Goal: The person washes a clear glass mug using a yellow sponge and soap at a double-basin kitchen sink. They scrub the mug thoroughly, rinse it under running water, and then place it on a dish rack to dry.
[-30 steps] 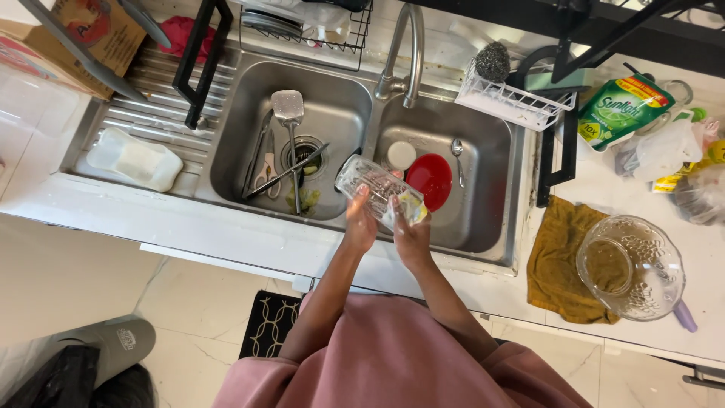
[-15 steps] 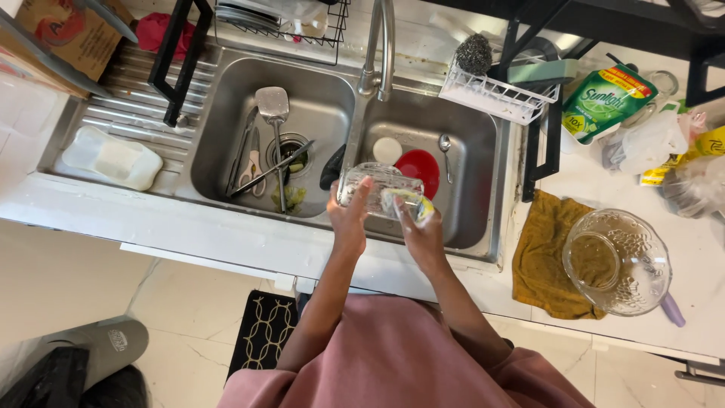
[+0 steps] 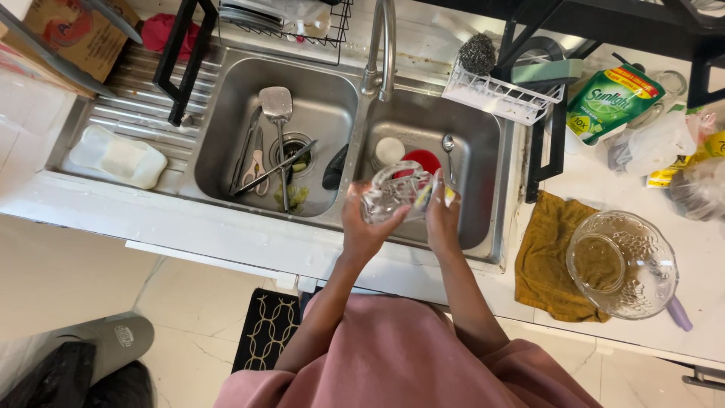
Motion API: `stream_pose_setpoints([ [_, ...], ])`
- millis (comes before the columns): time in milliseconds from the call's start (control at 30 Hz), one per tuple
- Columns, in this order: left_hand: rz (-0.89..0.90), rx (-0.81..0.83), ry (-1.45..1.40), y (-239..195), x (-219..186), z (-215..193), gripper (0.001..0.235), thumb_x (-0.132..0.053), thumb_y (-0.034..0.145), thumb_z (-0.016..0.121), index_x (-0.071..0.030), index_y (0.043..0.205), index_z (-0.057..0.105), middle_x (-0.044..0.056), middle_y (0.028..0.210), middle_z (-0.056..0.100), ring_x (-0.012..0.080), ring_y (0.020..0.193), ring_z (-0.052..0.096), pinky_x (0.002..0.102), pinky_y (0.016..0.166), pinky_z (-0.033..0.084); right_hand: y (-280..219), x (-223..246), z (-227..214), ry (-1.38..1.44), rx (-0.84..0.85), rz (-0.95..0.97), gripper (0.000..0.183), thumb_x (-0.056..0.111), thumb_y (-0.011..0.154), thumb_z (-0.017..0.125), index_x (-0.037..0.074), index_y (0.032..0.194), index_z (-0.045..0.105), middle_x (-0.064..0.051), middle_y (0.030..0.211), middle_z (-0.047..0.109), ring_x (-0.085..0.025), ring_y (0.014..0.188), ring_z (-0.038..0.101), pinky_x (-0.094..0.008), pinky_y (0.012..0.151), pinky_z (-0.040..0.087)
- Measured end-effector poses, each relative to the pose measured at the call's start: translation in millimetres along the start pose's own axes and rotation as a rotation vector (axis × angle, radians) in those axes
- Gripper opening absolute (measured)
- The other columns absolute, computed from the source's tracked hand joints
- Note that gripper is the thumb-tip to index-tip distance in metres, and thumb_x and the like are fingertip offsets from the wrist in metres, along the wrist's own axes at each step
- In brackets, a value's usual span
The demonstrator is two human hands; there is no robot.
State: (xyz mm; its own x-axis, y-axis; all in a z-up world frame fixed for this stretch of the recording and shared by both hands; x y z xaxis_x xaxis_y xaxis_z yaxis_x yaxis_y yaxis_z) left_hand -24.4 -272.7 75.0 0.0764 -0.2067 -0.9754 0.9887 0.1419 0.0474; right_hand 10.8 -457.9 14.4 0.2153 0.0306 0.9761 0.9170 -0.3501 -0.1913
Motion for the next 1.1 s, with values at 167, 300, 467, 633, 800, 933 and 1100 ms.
stream_pose_setpoints([
  [167,-0.049,-0.098,-0.418,2.1,77.9,-7.7,0.059,-0.052,0.113,0.064,0.002,0.133,0.052,0.02,0.13,0.056,0.0256,0.121,0.066,0.041,0.096,0.062,-4.0,-4.3,-6.7,-0.005,-0.085,0.166,0.062,0.056,0.106,0.049,-0.002,0.128,0.048,-0.008,0.085,0.063,-0.013,0.07,0.057,-0.026,0.055,0.048],
  [300,-0.86,-0.057,-0.507,15.1,33.7,-5.6,0.063,-0.06,0.088,0.052,-0.014,0.131,0.046,0.016,0.126,0.064,0.0321,0.103,0.071,0.053,0.065,0.064,4.2,-76.5,-14.1,-0.256,0.03,0.019,0.069,0.052,0.114,0.039,-0.013,0.115,0.064,-0.018,0.083,0.064,-0.021,0.072,0.062,-0.033,0.056,0.052],
  [467,-0.486,-0.058,-0.356,21.7,44.4,-27.2,0.036,-0.03,0.095,0.062,-0.004,0.121,0.058,0.004,0.119,0.069,0.024,0.093,0.074,0.048,0.057,0.062,7.7,-73.4,-9.6,0.572,0.302,-0.15,0.052,0.044,0.111,0.031,0.007,0.146,0.043,-0.01,0.137,0.055,-0.015,0.126,0.059,-0.03,0.11,0.051],
  [633,0.127,0.126,0.056,17.3,23.7,-35.7,0.019,-0.014,0.108,0.07,-0.003,0.123,0.072,0.01,0.114,0.07,0.0127,0.095,0.064,0.029,0.08,0.055,21.5,-112.1,-16.2,0.642,0.352,0.205,0.052,0.035,0.113,0.038,-0.006,0.146,0.044,-0.026,0.142,0.051,-0.028,0.12,0.064,-0.043,0.106,0.051],
  [800,-0.033,0.118,-0.094,18.6,1.9,-18.5,0.036,-0.01,0.095,0.077,-0.003,0.129,0.066,0.012,0.112,0.069,0.0128,0.091,0.066,0.028,0.073,0.057,-1.0,-75.0,-13.2,0.359,0.211,0.09,0.057,0.038,0.119,0.037,-0.001,0.16,0.032,-0.014,0.164,0.038,-0.019,0.144,0.045,-0.031,0.118,0.036],
  [933,-0.658,-0.051,-0.419,14.3,19.5,-16.4,0.058,-0.018,0.083,0.078,-0.01,0.131,0.048,0.011,0.114,0.068,0.0229,0.096,0.072,0.042,0.07,0.063,-5.0,-78.9,-10.8,-0.704,0.147,-0.329,0.061,0.025,0.108,0.027,0.007,0.166,0.028,-0.023,0.158,0.037,-0.033,0.132,0.053,-0.042,0.103,0.053],
  [1100,-0.026,0.129,-0.047,12.1,-10.3,-15.6,0.068,-0.021,0.078,0.088,-0.001,0.131,0.052,0.017,0.114,0.07,0.0267,0.099,0.073,0.04,0.08,0.064,-8.7,-26.3,7.7,0.329,0.133,0.163,0.067,0.05,0.111,0.044,0.001,0.156,0.046,-0.013,0.155,0.048,-0.02,0.14,0.045,-0.034,0.11,0.037],
])
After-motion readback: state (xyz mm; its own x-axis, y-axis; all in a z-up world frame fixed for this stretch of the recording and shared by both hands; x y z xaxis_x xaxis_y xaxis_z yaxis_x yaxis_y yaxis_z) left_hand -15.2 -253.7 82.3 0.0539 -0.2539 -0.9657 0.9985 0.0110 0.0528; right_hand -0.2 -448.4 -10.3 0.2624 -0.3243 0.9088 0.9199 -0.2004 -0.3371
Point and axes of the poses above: each hand's wrist, its own y-axis towards the middle knuckle, its own z-axis out of the palm, x = y × z, the point moved 5 cm from there along y, towards the middle knuckle
